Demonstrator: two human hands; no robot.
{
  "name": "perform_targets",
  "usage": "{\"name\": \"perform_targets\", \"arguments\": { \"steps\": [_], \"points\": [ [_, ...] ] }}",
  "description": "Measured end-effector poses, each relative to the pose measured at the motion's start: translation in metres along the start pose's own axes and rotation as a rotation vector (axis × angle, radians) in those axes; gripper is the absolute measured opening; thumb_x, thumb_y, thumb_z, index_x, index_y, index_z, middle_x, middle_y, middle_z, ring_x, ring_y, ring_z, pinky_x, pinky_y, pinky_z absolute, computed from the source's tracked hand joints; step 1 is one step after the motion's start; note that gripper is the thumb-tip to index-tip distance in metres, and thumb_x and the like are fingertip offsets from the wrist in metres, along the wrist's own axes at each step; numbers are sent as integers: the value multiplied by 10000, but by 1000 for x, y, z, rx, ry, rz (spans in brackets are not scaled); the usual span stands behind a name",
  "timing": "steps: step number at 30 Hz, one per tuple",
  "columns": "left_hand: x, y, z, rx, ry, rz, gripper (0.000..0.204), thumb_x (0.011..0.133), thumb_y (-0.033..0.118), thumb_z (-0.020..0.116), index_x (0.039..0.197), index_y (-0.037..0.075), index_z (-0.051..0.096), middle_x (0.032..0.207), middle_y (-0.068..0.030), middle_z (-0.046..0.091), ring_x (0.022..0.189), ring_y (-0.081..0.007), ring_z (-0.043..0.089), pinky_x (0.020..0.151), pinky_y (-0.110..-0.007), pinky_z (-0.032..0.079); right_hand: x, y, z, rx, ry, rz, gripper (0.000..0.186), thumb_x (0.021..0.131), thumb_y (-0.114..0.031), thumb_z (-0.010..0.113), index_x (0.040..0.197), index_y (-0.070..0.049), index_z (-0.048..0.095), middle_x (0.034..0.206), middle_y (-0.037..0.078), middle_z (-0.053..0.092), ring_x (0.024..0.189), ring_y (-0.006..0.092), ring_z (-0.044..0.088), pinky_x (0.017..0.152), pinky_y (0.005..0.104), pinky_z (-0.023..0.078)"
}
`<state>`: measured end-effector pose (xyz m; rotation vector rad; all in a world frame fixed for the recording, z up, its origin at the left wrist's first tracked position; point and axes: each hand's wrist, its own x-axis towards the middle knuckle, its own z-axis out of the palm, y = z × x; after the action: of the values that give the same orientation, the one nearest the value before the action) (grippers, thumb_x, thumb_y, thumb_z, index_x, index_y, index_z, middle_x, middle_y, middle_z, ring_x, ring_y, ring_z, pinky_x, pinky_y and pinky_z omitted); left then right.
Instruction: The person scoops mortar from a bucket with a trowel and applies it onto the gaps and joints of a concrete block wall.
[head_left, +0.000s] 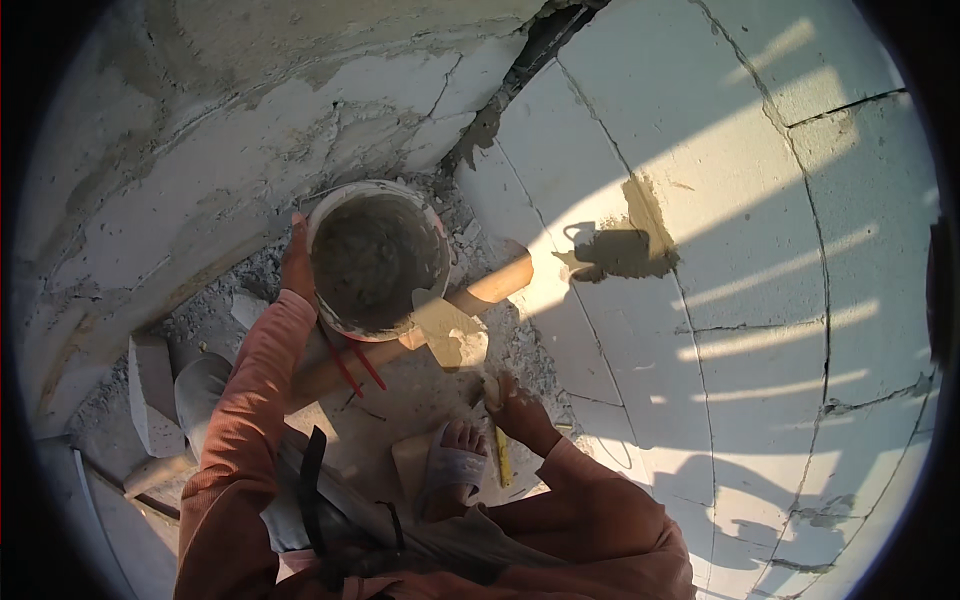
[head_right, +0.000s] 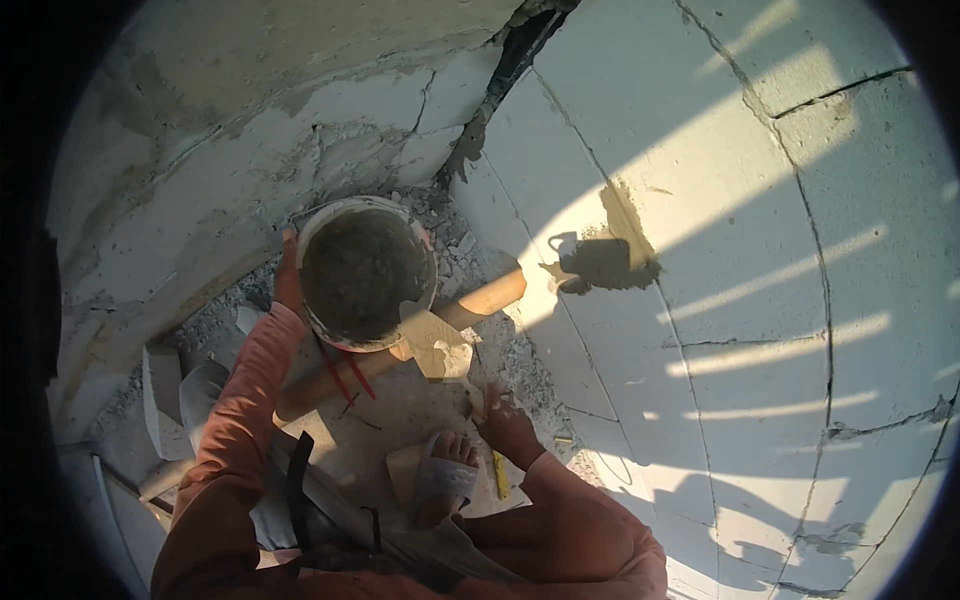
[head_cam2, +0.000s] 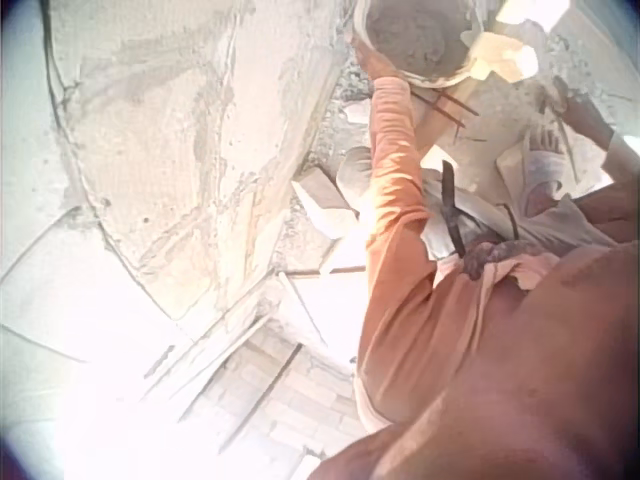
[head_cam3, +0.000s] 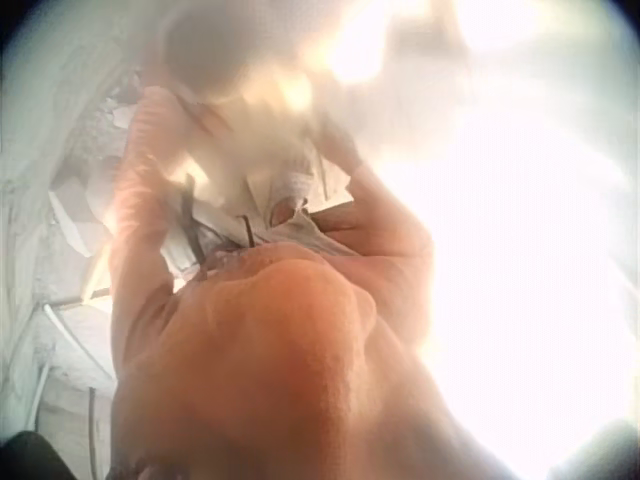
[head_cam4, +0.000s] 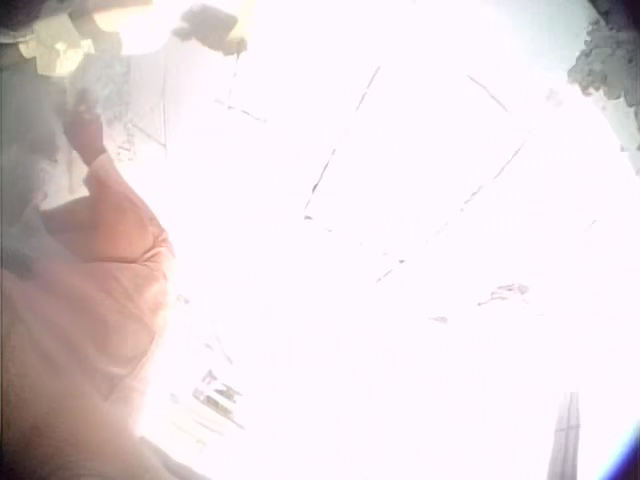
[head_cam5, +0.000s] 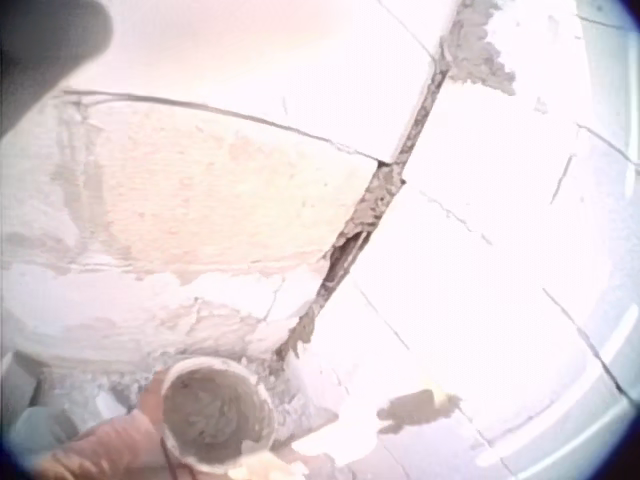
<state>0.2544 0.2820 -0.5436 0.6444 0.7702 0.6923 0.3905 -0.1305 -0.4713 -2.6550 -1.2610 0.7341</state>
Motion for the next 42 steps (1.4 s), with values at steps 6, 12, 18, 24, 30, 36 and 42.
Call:
{"name": "perform_targets", "arguments": {
  "steps": [6,12,18,24,30,36,42],
  "points": [
    [-30,20,22,-33,-129,-43,707,1004,613,459,1400,33,541,1356,-109,611,1220,-252,599,1075,-391,458,-43,11,17,410,72,2,517,895,-382,704,1220,-19,532,970,262,683,889,455,673,764,507,545],
    [-23,16,19,-70,-182,-79,717,999,625,453,1412,45,532,1385,-127,590,1261,-289,568,1116,-427,426,8,-37,-31,799,49,-163,639,886,-505,721,1256,7,624,906,148,678,826,291,692,735,405,547],
    [-32,17,22,-109,-245,-142,735,986,637,468,1407,38,536,1396,-138,580,1272,-319,552,1114,-438,428,38,-28,1,2056,-889,187,457,1020,-460,543,1146,-33,648,655,-9,512,449,57,486,403,193,400],
    [-29,51,-19,457,87,190,688,996,591,494,1360,11,571,1363,-137,594,1259,-306,557,1095,-421,443,-37,5,26,1943,-934,361,468,1035,-459,504,1164,-21,607,644,-6,496,390,93,422,364,216,376],
    [-68,89,194,367,-333,473,661,1046,472,468,1388,-94,478,1363,-243,571,1326,-307,532,1138,-380,408,-86,24,37,2141,-713,593,446,1045,-441,484,1133,-22,608,668,12,509,422,107,452,388,238,389],
    [52,92,368,534,-314,625,903,989,697,296,1439,-72,440,1390,-239,557,1368,-328,488,1166,-366,324,-52,3,52,2268,-714,242,457,1048,-435,471,1119,-4,606,665,27,496,443,112,447,399,243,378],
    [58,86,430,585,-322,784,1044,914,830,171,1562,21,294,1604,-182,336,1506,-296,276,1207,-335,194,-73,-2,49,2210,-669,226,428,1043,-401,493,1112,9,593,678,35,500,455,109,440,406,235,362]
  ]
}}
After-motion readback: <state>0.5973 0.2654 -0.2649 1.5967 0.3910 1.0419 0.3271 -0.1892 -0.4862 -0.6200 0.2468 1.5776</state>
